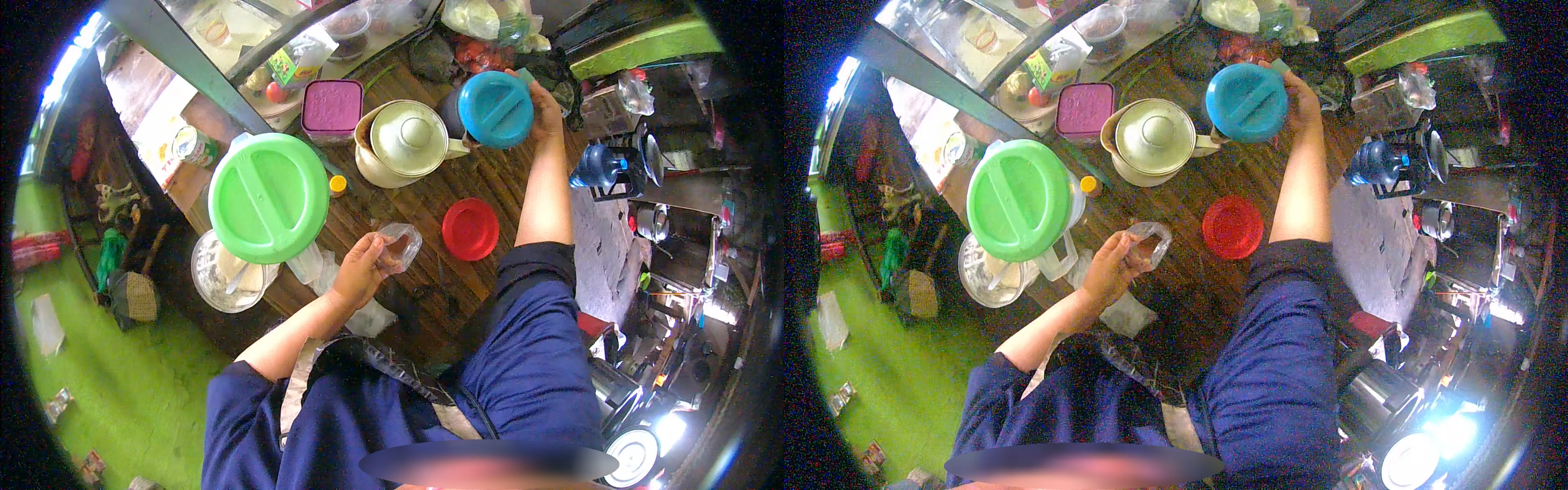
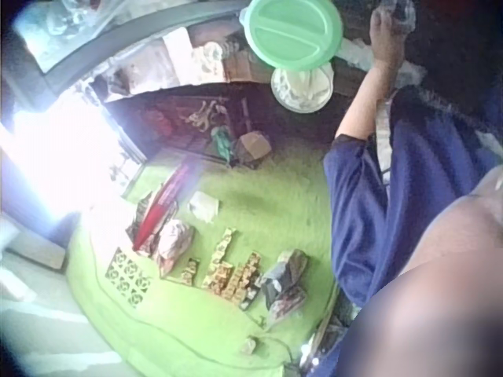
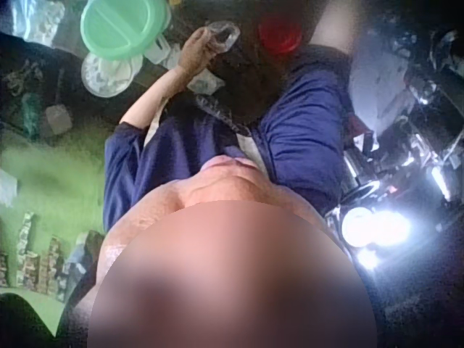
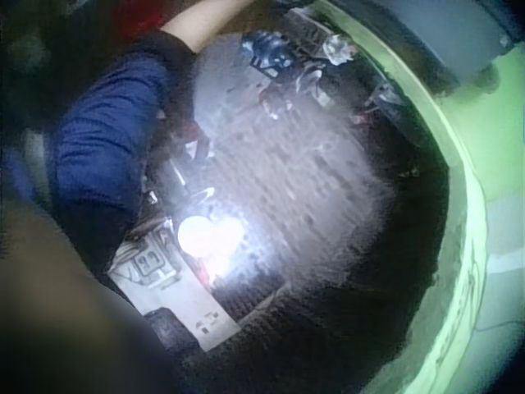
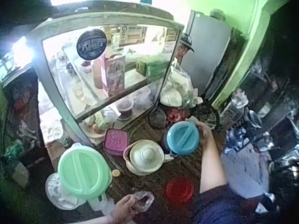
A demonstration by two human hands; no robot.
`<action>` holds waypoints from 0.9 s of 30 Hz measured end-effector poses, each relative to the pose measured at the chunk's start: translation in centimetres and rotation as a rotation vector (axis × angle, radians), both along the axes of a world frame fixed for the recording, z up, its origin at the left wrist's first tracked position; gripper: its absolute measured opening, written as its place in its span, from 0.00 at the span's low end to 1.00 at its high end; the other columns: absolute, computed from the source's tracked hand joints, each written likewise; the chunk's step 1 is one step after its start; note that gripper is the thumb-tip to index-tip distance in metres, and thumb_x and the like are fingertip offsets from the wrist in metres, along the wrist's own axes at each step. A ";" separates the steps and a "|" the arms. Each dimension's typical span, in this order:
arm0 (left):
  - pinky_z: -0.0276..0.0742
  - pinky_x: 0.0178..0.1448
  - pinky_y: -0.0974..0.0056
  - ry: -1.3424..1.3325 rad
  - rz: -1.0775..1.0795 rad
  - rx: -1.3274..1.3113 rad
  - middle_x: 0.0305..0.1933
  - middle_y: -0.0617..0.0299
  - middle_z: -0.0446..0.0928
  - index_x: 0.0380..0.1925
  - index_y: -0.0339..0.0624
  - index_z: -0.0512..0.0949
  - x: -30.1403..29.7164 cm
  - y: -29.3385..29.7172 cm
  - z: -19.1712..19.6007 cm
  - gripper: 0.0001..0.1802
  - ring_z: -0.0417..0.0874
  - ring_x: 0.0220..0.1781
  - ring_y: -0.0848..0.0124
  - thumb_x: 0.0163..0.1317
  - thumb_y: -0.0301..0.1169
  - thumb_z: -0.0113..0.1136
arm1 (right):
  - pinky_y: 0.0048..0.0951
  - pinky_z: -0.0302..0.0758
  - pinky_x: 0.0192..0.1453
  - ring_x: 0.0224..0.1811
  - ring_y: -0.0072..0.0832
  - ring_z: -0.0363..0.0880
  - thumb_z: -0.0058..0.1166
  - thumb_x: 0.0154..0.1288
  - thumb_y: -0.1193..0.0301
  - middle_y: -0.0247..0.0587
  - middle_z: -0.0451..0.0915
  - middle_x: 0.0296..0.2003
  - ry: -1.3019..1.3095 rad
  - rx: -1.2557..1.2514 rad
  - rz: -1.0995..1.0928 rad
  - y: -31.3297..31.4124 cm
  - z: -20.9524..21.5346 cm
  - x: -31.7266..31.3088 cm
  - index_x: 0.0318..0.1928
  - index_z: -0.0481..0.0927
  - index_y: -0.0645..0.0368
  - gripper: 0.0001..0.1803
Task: The person scoops a white paste into a small plastic bag, then cuts the bag open with scissors and seals it. They repeat the process with a second bag, scooping a yellowish powder into it and sealing it as well.
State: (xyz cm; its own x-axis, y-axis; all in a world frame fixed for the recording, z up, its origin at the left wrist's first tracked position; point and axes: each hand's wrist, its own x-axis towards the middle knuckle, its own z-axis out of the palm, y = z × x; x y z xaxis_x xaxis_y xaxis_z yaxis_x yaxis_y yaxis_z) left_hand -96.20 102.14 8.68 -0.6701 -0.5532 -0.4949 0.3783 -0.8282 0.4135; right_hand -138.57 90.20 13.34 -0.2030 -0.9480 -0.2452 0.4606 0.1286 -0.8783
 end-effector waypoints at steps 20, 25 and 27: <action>0.69 0.54 0.58 0.054 -0.165 -0.032 0.36 0.59 0.76 0.61 0.46 0.58 0.3 0.3 0.3 0.25 0.77 0.44 0.65 0.64 0.35 0.45 | 0.40 0.67 0.57 0.47 0.34 0.73 0.54 0.58 0.67 0.43 0.76 0.40 -0.006 -0.217 -0.847 16.0 5.7 11.7 0.39 0.74 0.64 0.14; 0.69 0.55 0.58 0.084 -0.253 -0.036 0.38 0.58 0.76 0.63 0.46 0.54 0.1 0.9 0.9 0.30 0.76 0.46 0.64 0.61 0.28 0.49 | 0.37 0.69 0.52 0.43 0.31 0.74 0.57 0.57 0.65 0.42 0.77 0.38 0.125 -0.150 -0.885 20.4 6.7 17.7 0.33 0.75 0.61 0.12; 0.69 0.56 0.58 0.094 -0.275 -0.076 0.38 0.57 0.76 0.63 0.47 0.54 0.1 1.2 0.9 0.32 0.76 0.47 0.64 0.59 0.25 0.50 | 0.34 0.70 0.49 0.41 0.29 0.74 0.56 0.58 0.65 0.41 0.77 0.37 0.244 -0.113 -0.907 21.2 6.5 20.5 0.33 0.75 0.61 0.12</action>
State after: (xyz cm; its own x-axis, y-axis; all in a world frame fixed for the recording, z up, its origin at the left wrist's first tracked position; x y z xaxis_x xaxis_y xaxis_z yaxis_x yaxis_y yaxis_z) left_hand -96.09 103.29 9.57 -0.8412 -0.3773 -0.3874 0.1833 -0.8729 0.4521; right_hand -118.11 111.35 19.88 -0.9081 -0.4185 -0.0151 0.1449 -0.2801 -0.9490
